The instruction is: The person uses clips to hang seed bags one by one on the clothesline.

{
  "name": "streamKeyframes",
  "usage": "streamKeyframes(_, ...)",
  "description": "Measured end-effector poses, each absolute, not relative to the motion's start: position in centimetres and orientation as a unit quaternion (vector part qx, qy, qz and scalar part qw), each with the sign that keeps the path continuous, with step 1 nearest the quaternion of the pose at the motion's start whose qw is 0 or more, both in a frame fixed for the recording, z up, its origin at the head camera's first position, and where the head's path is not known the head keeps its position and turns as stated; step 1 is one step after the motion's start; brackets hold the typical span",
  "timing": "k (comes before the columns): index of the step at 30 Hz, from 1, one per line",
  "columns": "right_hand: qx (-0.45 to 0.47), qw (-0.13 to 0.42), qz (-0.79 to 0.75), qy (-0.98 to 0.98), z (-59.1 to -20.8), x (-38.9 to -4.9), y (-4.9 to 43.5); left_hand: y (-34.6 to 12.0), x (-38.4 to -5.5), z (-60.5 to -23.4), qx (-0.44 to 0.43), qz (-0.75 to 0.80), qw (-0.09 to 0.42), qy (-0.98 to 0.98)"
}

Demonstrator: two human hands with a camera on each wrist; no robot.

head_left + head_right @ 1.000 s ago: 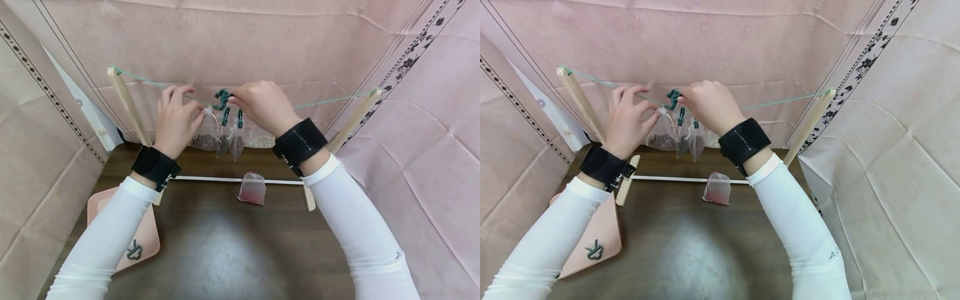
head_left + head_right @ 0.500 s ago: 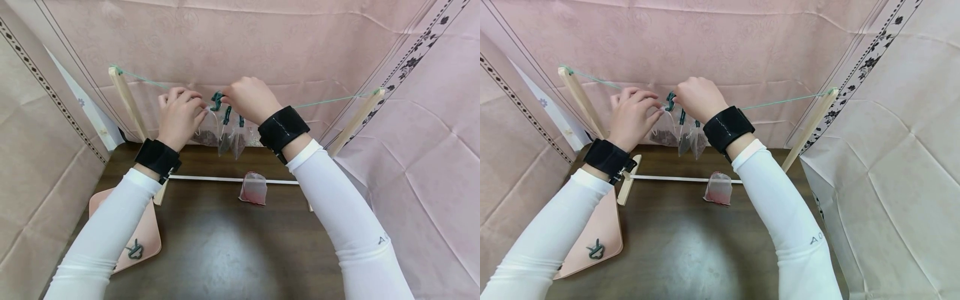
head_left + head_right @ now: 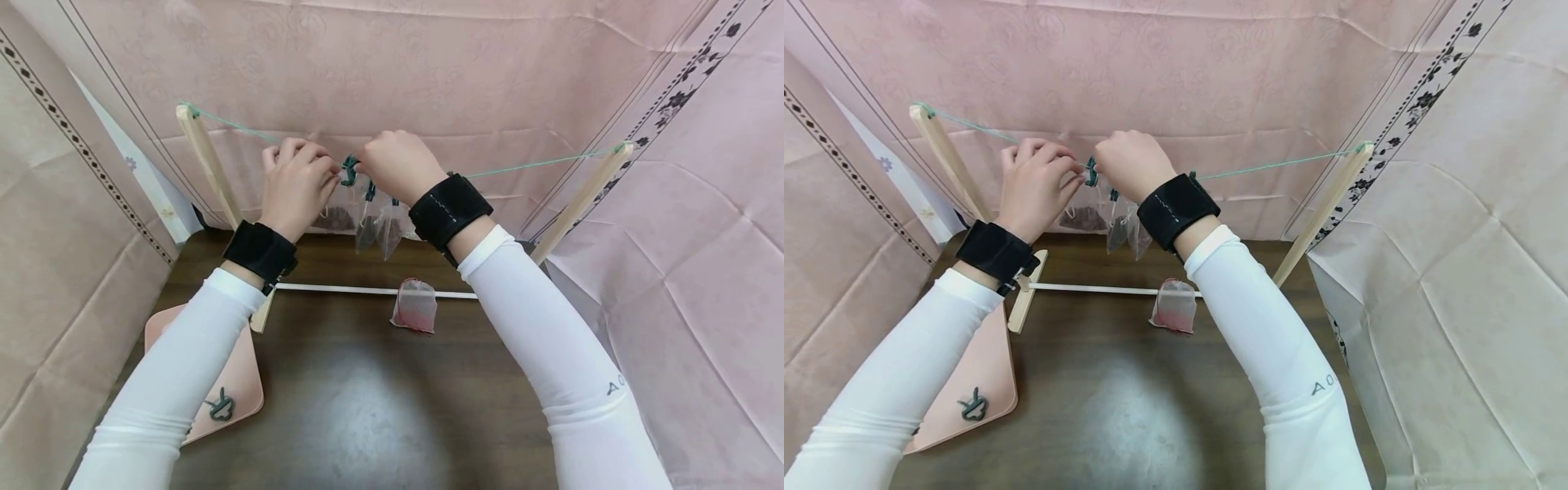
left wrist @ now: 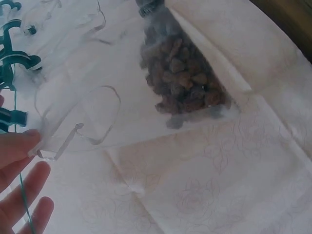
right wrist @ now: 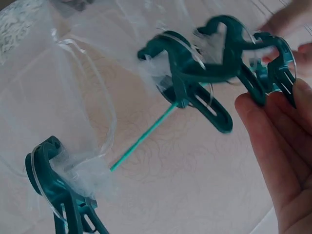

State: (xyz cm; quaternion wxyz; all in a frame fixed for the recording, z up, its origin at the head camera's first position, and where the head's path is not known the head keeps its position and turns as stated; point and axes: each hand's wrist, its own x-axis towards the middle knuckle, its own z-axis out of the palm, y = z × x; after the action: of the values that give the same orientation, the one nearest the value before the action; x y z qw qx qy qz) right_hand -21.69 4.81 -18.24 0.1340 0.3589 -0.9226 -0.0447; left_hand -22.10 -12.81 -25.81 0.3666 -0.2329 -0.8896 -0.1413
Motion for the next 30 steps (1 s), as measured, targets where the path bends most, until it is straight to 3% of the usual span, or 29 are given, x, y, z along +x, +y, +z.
streamKeyframes(13, 0.362, 0.182, -0.133, -0.904, -18.9, -21.5, 3.5, -13.1, -22.0, -25.7, -0.236, -0.146, 0.358, -0.891)
streamKeyframes(30, 0.368, 0.166, -0.168, -0.899, -19.5, -20.7, 2.1, -13.6, -21.9, -26.2, -0.245, -0.124, 0.348, -0.896)
